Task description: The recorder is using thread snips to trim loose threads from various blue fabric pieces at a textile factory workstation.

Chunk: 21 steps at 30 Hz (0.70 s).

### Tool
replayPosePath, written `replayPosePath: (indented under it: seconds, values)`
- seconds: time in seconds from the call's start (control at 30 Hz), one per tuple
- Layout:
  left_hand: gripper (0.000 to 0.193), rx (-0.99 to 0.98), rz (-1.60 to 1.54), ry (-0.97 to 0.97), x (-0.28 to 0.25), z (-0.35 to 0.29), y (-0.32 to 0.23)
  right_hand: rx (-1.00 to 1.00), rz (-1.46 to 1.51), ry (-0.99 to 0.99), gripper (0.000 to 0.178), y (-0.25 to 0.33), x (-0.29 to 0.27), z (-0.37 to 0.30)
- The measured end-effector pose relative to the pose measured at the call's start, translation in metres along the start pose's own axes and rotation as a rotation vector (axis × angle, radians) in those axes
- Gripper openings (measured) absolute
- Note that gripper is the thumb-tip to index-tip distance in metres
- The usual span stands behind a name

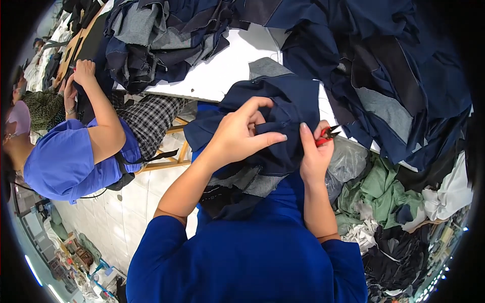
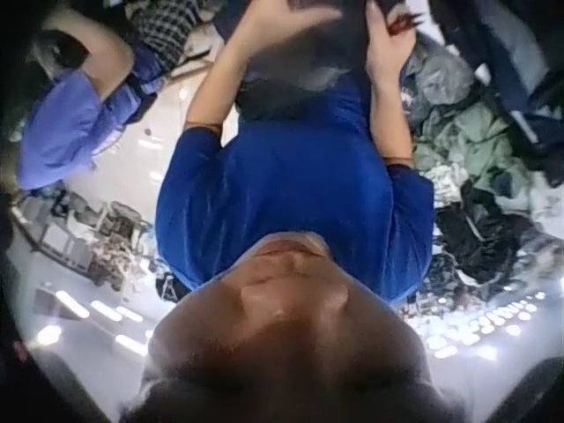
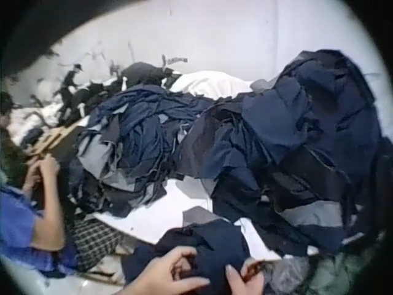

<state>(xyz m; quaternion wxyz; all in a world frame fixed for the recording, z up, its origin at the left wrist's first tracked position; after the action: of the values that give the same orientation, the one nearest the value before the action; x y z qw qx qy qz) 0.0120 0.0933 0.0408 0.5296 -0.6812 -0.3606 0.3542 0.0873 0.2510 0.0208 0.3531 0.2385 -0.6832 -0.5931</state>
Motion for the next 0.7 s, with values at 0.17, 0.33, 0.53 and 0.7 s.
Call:
replayPosePath:
  seconds: [0.17, 0.33, 0.53, 0.7]
  values:
    - [0.017, 0.542, 0.185, -0.197, -0.011, 0.011, -0.030, 0.132, -0.013, 0.086, 0.031, 0.001, -0.025, -0.005]
    - [0.017, 0.662, 0.322, 0.136, 0.018, 0.018, -0.041, 0.163, 0.132, 0.115, 0.029, 0.018, -0.030, -0.006]
    - [0.008, 0.393, 0.062, 0.110, 0.015, 0.016, -0.022, 0.351, 0.171, -0.211, 0.010, 0.011, -0.078, 0.028]
    - [0.006, 0.450, 0.135, -0.062, 0.018, 0.012, -0.025, 0.015, -0.140, -0.332, 0.028, 0.019, -0.101, 0.038]
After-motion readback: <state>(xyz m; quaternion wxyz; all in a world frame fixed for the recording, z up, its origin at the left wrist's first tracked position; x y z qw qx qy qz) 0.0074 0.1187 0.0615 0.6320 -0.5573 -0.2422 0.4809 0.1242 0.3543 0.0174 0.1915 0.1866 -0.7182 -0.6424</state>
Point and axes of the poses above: each hand's wrist, its own z-axis towards the middle knuckle, its own x-axis out of the palm, y = z × x, the point moved 4 cm from there along z, towards the middle knuckle, and after that the axes turned 8 degrees about -y, right-handed, at the moved point
